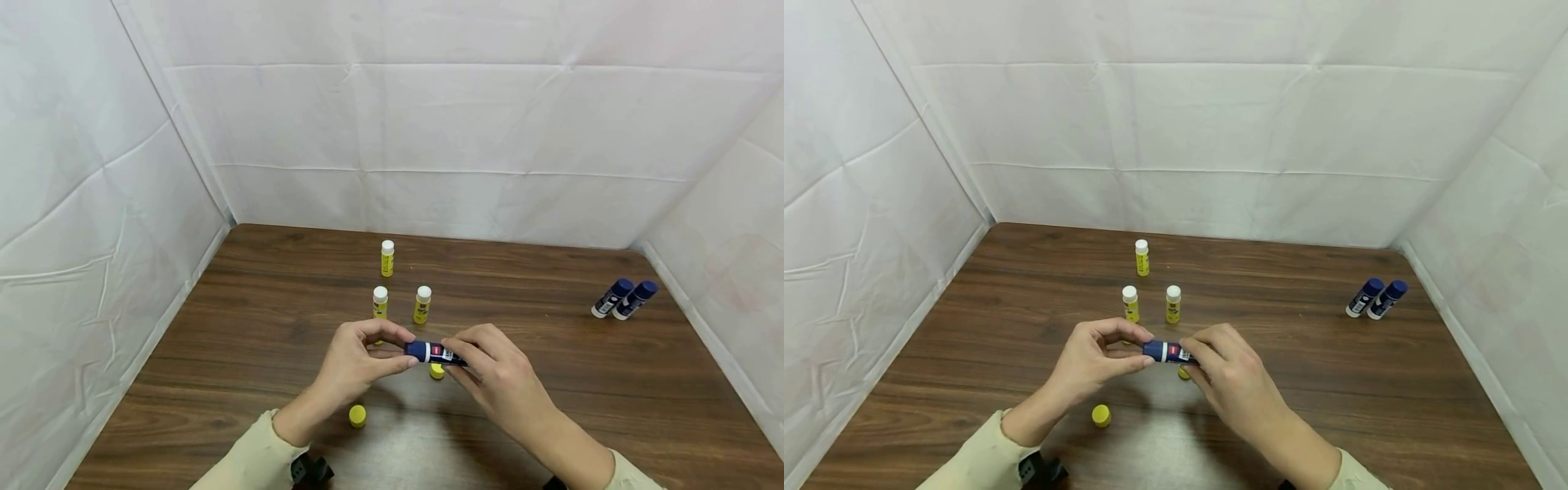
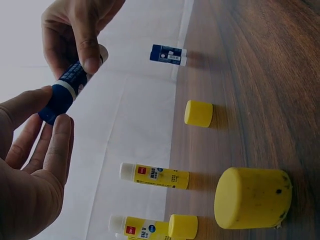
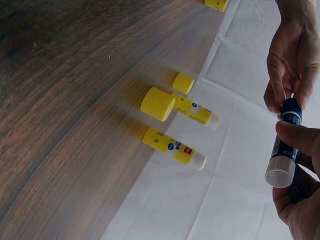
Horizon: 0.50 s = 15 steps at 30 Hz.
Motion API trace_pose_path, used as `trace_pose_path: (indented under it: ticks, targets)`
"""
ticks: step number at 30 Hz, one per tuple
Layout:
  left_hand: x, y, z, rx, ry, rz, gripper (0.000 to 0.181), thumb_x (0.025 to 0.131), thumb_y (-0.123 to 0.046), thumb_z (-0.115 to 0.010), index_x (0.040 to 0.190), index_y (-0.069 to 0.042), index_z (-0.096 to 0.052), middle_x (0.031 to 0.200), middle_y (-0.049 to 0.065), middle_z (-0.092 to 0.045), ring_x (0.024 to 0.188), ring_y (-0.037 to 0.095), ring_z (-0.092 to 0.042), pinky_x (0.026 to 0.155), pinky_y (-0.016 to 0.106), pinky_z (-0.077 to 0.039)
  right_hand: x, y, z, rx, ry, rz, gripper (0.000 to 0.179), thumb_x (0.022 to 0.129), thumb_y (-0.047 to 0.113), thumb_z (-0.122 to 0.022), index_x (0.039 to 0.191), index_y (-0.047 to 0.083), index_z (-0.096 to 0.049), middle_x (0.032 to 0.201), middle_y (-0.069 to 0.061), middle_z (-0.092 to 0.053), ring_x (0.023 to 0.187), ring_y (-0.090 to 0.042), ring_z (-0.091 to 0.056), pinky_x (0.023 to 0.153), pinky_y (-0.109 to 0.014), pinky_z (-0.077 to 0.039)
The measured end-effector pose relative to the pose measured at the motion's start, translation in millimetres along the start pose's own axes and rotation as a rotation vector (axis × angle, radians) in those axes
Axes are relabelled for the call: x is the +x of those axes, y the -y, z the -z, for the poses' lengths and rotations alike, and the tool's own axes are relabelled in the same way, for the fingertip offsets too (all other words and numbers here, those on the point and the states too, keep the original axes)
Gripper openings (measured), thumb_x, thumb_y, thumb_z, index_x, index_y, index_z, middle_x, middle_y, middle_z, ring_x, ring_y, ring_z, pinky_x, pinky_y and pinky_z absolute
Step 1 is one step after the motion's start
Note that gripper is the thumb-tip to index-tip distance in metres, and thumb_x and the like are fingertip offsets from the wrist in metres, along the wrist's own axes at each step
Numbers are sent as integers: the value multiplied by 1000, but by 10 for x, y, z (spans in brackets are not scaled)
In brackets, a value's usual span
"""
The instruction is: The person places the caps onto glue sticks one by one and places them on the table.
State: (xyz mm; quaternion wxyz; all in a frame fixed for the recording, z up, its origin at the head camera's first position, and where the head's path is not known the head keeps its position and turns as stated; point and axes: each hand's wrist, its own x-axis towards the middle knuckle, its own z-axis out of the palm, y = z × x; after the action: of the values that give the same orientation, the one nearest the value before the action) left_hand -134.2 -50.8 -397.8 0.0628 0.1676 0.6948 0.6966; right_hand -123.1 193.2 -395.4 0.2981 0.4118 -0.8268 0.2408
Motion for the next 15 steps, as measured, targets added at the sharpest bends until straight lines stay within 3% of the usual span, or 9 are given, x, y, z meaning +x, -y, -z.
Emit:
trace_pose_path:
  ticks: [6, 11, 15]
  targets:
    - [5, 1, 1, 25, 2, 5, 23, 80, -2, -85, 101, -6, -76, 103, 10, -74, 97, 25, -74, 77, 33, -62, 34, 5, 9, -6, 1, 25, 32, 80, 6, -85, 110, 4, -74, 107, -4, -67, 97, -18, -62, 83, -26, -55]
    - [12, 2, 7, 55, -7, -7, 22, 80, -4, -86, 100, -8, -77, 99, 8, -75, 95, 24, -73, 75, 32, -62, 70, -4, 22, -7, -6, 50, 21, 93, 16, -75, 110, 3, -75, 106, -4, -66, 96, -19, -62, 80, -27, -54]
    - [15, 3, 11, 64, -11, -15, 21, 80, -5, -86, 98, -9, -77, 97, 7, -76, 92, 21, -73, 72, 31, -62, 102, 1, 26, -11, -21, 74, 27, 102, 24, -62, 109, 1, -75, 105, -5, -67, 96, -19, -63, 80, -28, -55]
